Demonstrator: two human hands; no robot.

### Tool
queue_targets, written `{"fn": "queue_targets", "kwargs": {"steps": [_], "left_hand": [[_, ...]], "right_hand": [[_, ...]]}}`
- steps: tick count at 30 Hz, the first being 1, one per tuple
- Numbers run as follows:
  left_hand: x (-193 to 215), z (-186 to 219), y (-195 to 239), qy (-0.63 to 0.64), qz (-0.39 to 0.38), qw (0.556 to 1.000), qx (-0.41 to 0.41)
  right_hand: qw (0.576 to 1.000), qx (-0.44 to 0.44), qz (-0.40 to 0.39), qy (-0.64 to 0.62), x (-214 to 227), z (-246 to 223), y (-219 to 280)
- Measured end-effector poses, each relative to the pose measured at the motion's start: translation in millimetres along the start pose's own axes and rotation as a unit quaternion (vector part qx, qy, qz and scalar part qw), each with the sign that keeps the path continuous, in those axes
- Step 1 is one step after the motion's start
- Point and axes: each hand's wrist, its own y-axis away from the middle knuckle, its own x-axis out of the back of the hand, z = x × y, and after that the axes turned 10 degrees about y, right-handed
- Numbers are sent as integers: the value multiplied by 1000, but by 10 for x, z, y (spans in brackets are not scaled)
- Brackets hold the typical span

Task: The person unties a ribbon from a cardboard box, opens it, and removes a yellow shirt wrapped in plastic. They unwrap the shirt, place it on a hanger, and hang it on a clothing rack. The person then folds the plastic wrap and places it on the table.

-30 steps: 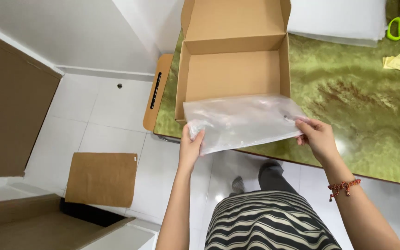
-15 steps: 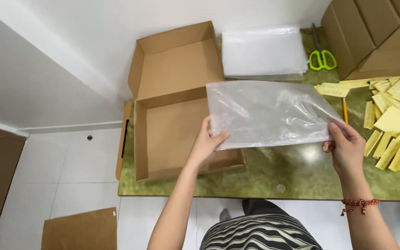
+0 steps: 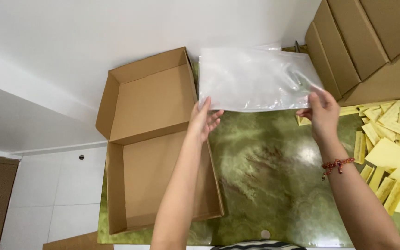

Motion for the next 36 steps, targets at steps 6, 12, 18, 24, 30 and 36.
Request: {"fn": "queue_targets", "kwargs": {"steps": [6, 12, 18, 24, 30, 36], "left_hand": [[257, -635, -635, 147, 10, 989, -7], [179, -782, -1220, 92, -3, 996, -6], [246, -923, -1658, 51, 6, 998, -37], [-109, -501, -1432, 23, -3, 997, -77], [199, -530, -1772, -33, 21, 998, -55], [298, -604, -1669, -99, 89, 991, -2]], "right_hand": [[997, -24, -12, -65, -495, 1519, -1121], [993, -94, -24, -73, -647, 1643, -1144], [984, -124, -105, -68, -739, 1153, -937], [984, -106, -124, -69, -763, 1203, -993], [989, -91, -115, 10, -831, 1298, -922], [996, -80, -42, 26, -775, 1496, -978]]}}
